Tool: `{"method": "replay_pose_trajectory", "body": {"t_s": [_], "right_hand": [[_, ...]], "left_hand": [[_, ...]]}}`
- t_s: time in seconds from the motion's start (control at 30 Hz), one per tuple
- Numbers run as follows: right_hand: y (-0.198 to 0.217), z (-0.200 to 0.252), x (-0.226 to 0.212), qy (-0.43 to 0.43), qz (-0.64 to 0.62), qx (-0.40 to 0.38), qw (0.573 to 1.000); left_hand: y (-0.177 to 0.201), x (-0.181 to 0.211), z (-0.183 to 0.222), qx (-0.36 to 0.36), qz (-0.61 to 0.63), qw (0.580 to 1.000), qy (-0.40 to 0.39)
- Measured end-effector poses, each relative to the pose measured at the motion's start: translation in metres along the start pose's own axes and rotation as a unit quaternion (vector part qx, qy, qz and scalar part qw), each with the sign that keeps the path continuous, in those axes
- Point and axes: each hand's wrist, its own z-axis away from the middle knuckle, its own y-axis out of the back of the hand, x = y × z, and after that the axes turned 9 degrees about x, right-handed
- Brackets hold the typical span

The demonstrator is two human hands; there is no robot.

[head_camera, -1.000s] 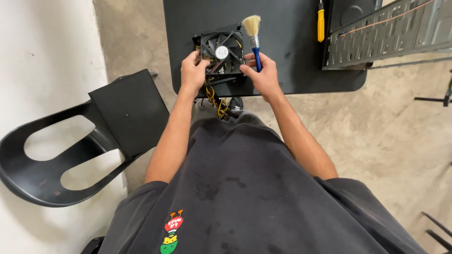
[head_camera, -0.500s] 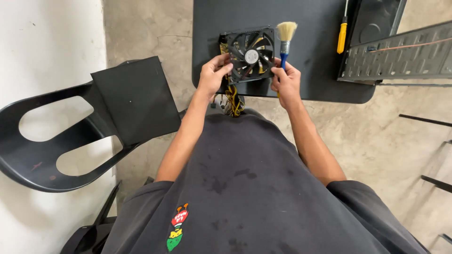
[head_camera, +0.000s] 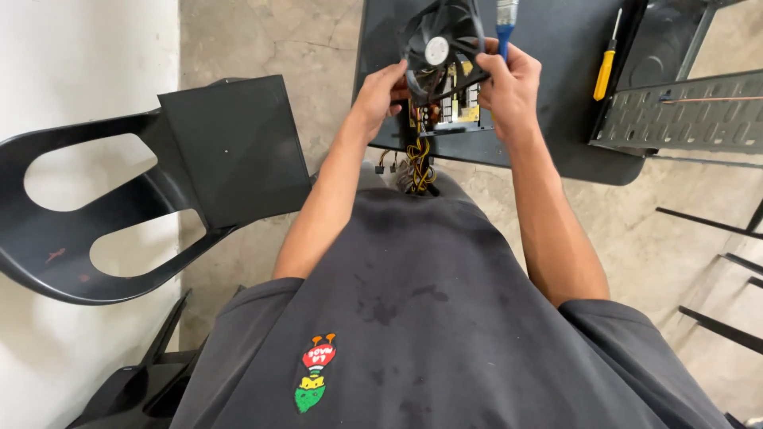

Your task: Disassembling a computer power supply unit to clean the internal fan and components using a screwdriver and a brush.

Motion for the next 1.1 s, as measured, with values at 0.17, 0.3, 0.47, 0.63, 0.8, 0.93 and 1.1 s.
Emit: {"method": "replay_pose_trajectory", "body": {"t_s": [0.17, 0.3, 0.47, 0.63, 0.8, 0.93, 1.1], "right_hand": [[-0.036, 0.009, -0.024, -0.009, 0.075, -0.014, 0.997], [-0.033, 0.012, -0.030, -0.006, 0.075, -0.153, 0.985], [-0.002, 0.003, -0.046, 0.027, 0.121, -0.221, 0.967], [0.023, -0.002, -0.038, 0.048, 0.153, -0.145, 0.976], [0.014, -0.005, -0.015, -0.012, 0.036, -0.145, 0.989], [0.009, -0.007, -0.014, 0.093, 0.114, -0.077, 0.986], [0.025, -0.012, 0.005, 0.139, 0.046, -0.059, 0.987]], "left_hand": [[-0.012, -0.013, -0.019, 0.091, 0.085, 0.992, 0.030], [-0.005, -0.038, -0.046, 0.123, 0.170, 0.978, -0.012], [-0.006, -0.060, -0.067, 0.165, 0.237, 0.957, -0.029], [-0.018, -0.068, -0.081, 0.198, 0.323, 0.924, -0.043], [-0.037, -0.026, -0.038, 0.153, 0.098, 0.969, -0.170], [-0.041, -0.017, -0.026, 0.059, -0.013, 0.968, -0.243], [-0.032, 0.000, -0.001, 0.104, -0.079, 0.973, -0.193]]}}
